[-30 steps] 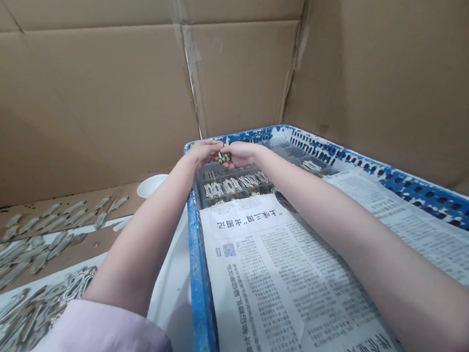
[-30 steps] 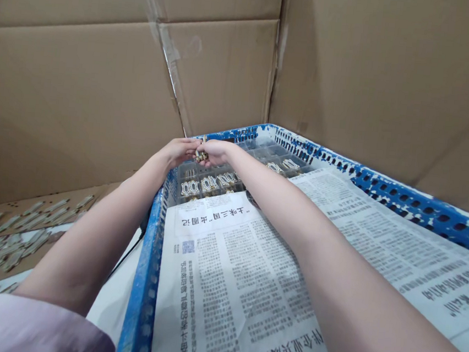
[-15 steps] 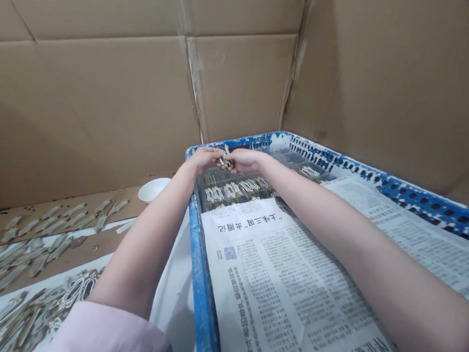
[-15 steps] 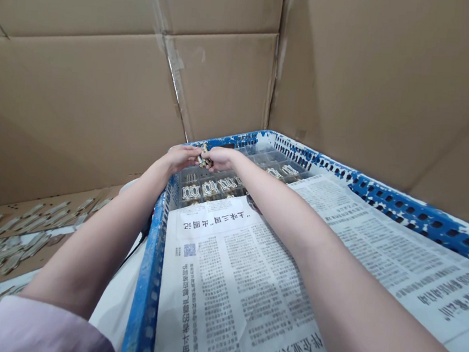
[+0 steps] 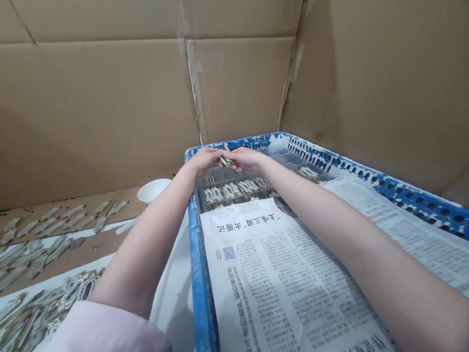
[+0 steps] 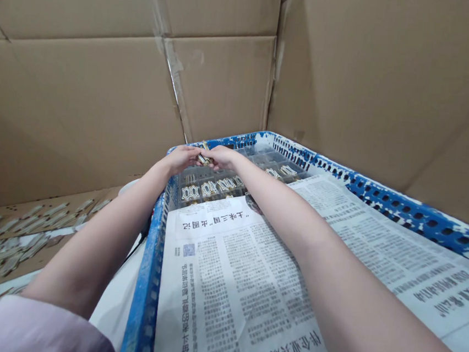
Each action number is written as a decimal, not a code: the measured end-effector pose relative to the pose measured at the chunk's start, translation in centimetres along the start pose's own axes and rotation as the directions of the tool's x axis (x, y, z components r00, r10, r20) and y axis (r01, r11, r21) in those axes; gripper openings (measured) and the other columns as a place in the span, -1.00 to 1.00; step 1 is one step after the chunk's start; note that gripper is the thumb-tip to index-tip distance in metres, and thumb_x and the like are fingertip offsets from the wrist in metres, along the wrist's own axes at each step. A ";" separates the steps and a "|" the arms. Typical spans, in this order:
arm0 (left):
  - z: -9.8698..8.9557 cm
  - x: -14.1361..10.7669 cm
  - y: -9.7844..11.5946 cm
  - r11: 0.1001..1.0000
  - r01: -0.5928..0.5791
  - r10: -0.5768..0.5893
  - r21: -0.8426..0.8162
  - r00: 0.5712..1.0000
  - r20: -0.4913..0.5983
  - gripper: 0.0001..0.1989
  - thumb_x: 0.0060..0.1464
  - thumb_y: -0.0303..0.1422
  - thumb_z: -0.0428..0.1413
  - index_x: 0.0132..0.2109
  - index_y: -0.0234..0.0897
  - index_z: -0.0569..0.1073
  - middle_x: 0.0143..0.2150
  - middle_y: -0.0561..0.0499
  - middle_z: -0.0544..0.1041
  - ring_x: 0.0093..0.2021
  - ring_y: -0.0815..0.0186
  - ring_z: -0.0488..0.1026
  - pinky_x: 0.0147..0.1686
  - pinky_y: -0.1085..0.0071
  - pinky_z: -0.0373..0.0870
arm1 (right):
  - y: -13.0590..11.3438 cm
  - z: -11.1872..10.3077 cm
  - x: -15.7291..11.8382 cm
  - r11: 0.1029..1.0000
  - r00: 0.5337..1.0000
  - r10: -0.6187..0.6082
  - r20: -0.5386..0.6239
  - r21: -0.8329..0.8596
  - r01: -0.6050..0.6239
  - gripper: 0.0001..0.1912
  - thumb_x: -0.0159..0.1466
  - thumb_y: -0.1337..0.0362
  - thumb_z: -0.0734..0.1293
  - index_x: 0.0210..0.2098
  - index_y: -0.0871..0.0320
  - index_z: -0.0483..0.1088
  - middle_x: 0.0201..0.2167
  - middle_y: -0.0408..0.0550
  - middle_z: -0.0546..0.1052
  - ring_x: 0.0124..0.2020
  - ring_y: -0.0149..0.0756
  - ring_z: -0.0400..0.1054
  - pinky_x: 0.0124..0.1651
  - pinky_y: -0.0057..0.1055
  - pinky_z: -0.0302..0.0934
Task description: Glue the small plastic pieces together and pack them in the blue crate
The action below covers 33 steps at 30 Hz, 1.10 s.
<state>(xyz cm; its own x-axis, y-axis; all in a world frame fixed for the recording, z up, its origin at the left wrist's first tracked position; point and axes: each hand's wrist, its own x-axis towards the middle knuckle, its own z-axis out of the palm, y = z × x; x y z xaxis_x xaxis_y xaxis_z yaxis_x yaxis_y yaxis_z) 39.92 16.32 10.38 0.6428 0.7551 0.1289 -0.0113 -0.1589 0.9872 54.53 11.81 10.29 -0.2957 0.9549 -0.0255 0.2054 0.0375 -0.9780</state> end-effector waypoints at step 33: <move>-0.3 0.2 -0.5 0.999 0.014 -0.008 0.035 0.985 -0.173 -0.89 0.05 -0.55 -0.06 -0.39 -0.40 0.34 -0.65 0.10 0.37 -0.68 0.52 0.27 -0.56 0.56 0.23 | -2.3 2.9 -1.1 0.994 0.946 -0.053 -0.320 -0.106 0.020 -0.81 0.16 0.47 0.19 -0.56 0.29 0.34 -0.61 -0.12 0.42 -0.57 -0.54 0.27 -0.36 -0.53 0.27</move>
<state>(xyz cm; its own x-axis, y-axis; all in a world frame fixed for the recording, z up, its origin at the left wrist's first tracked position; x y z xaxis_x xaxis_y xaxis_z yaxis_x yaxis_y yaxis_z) 39.83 16.76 9.99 0.5004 0.8552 0.1353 0.0243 -0.1701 0.9851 51.63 9.84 11.94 0.0078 0.9955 0.0942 0.2966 0.0877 -0.9510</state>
